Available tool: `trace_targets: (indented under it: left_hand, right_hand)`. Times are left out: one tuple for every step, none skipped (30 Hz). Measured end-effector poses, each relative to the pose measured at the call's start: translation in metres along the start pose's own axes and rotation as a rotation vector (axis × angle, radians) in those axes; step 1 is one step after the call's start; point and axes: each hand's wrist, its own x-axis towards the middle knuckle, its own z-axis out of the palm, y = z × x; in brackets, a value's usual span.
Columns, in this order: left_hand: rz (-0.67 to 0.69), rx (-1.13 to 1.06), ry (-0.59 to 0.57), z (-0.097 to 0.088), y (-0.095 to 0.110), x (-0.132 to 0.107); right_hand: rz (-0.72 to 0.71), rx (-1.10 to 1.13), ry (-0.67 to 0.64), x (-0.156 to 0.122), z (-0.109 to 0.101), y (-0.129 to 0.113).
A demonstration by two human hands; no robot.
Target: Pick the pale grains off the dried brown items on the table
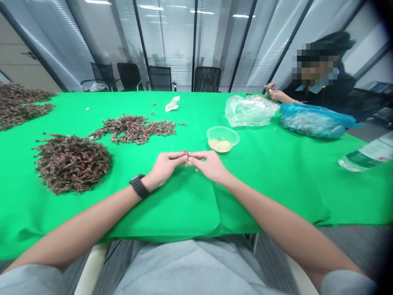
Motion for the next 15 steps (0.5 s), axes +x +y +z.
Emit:
trace_targets:
  left_hand:
    - [-0.023,-0.035,-0.007,0.0007,-0.0001,-0.0002]
    - [-0.043,-0.063,-0.014,0.0013,0.0,-0.0004]
    - [-0.059,-0.085,-0.02,0.0019,0.0001,-0.0006]
    - [-0.072,-0.104,-0.025,0.0023,0.0003,-0.0008]
    - [-0.083,-0.123,-0.028,0.0028,0.0007,-0.0009]
    - [-0.092,-0.142,-0.03,0.0032,0.0012,-0.0011]
    - [-0.1,-0.16,-0.032,0.0037,0.0019,-0.0013]
    - [-0.107,-0.176,-0.036,0.0042,0.0027,-0.0016]
    - [-0.113,-0.186,-0.043,0.0047,0.0036,-0.0019]
    - [-0.115,-0.187,-0.049,0.0051,0.0046,-0.0024]
    - [-0.114,-0.179,-0.053,0.0055,0.0057,-0.0028]
    - [-0.107,-0.161,-0.055,0.0057,0.0066,-0.0034]
    - [-0.096,-0.135,-0.056,0.0058,0.0076,-0.0039]
    - [-0.081,-0.106,-0.055,0.0059,0.0084,-0.0044]
    - [-0.065,-0.076,-0.054,0.0059,0.0091,-0.005]
  right_hand:
    - [-0.022,-0.025,0.023,0.0009,-0.0007,0.0009]
    - [-0.043,-0.046,0.044,0.0017,-0.0013,0.0018]
    - [-0.063,-0.062,0.065,0.0025,-0.0018,0.0026]
    - [-0.081,-0.076,0.081,0.0032,-0.0023,0.0034]
    - [-0.1,-0.091,0.094,0.0036,-0.0026,0.004]
    - [-0.12,-0.112,0.103,0.0039,-0.0029,0.0044]
    - [-0.146,-0.142,0.113,0.004,-0.0032,0.0046]
    - [-0.178,-0.179,0.125,0.004,-0.0035,0.0045]
    - [-0.214,-0.219,0.134,0.0038,-0.0039,0.0043]
    - [-0.25,-0.257,0.138,0.0035,-0.0042,0.004]
    - [-0.283,-0.288,0.14,0.0032,-0.0046,0.0035]
    - [-0.314,-0.314,0.141,0.003,-0.005,0.0031]
    - [-0.341,-0.337,0.141,0.0028,-0.0054,0.0027]
    - [-0.366,-0.36,0.141,0.0027,-0.0058,0.0025]
    - [-0.394,-0.386,0.145,0.0028,-0.0062,0.0025]
